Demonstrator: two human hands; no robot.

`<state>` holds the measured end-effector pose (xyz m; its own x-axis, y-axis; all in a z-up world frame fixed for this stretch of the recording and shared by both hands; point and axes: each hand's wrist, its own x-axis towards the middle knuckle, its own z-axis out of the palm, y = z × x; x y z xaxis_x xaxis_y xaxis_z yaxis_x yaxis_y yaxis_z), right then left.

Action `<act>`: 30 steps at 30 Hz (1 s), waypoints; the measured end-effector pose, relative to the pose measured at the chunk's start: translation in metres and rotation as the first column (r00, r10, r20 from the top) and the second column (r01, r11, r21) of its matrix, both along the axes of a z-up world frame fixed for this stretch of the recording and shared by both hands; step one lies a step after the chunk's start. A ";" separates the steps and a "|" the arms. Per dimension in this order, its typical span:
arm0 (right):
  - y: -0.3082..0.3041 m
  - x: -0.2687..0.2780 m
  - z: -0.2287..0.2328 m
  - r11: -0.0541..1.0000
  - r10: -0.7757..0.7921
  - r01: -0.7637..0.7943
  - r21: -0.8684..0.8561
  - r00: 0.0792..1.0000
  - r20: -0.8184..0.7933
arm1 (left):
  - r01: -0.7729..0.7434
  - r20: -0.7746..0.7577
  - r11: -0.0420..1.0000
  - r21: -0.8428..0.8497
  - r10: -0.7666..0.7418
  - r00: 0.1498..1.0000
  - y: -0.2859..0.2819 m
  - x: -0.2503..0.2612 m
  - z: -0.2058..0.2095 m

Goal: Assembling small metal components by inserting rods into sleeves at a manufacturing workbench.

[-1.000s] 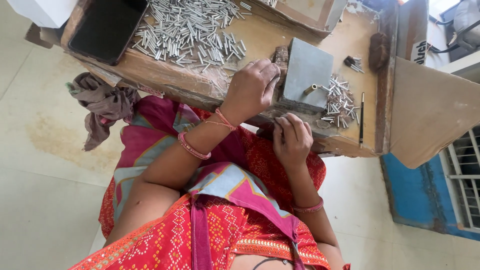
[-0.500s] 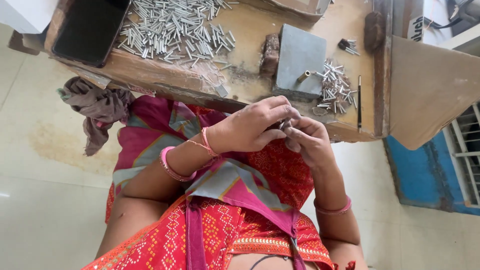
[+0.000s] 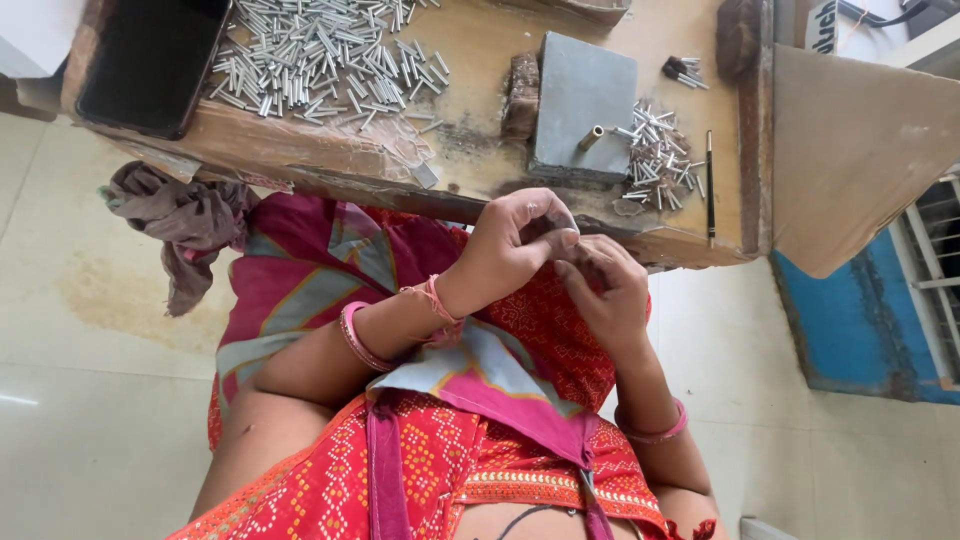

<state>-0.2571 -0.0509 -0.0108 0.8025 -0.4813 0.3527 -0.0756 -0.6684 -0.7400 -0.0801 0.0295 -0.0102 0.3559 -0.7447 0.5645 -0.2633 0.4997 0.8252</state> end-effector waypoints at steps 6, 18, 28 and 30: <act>0.022 0.009 0.033 0.969 -0.167 0.221 -0.111 0.914 0.370 | 0.535 -0.665 0.845 -0.024 -0.413 0.622 -0.012 -0.020 -0.021; -0.078 0.030 0.015 0.991 -0.135 0.111 0.079 0.885 0.445 | -0.404 0.564 0.902 -0.150 0.414 0.715 -0.056 0.018 0.033; -0.122 0.061 0.028 0.936 -0.078 -0.047 0.349 0.939 0.336 | -0.420 0.552 0.906 -0.047 0.374 0.745 -0.087 0.037 0.016; -0.120 0.065 0.031 0.962 -0.046 -0.041 0.270 0.950 0.308 | -0.421 0.540 0.905 -0.067 0.387 0.748 -0.085 0.036 0.015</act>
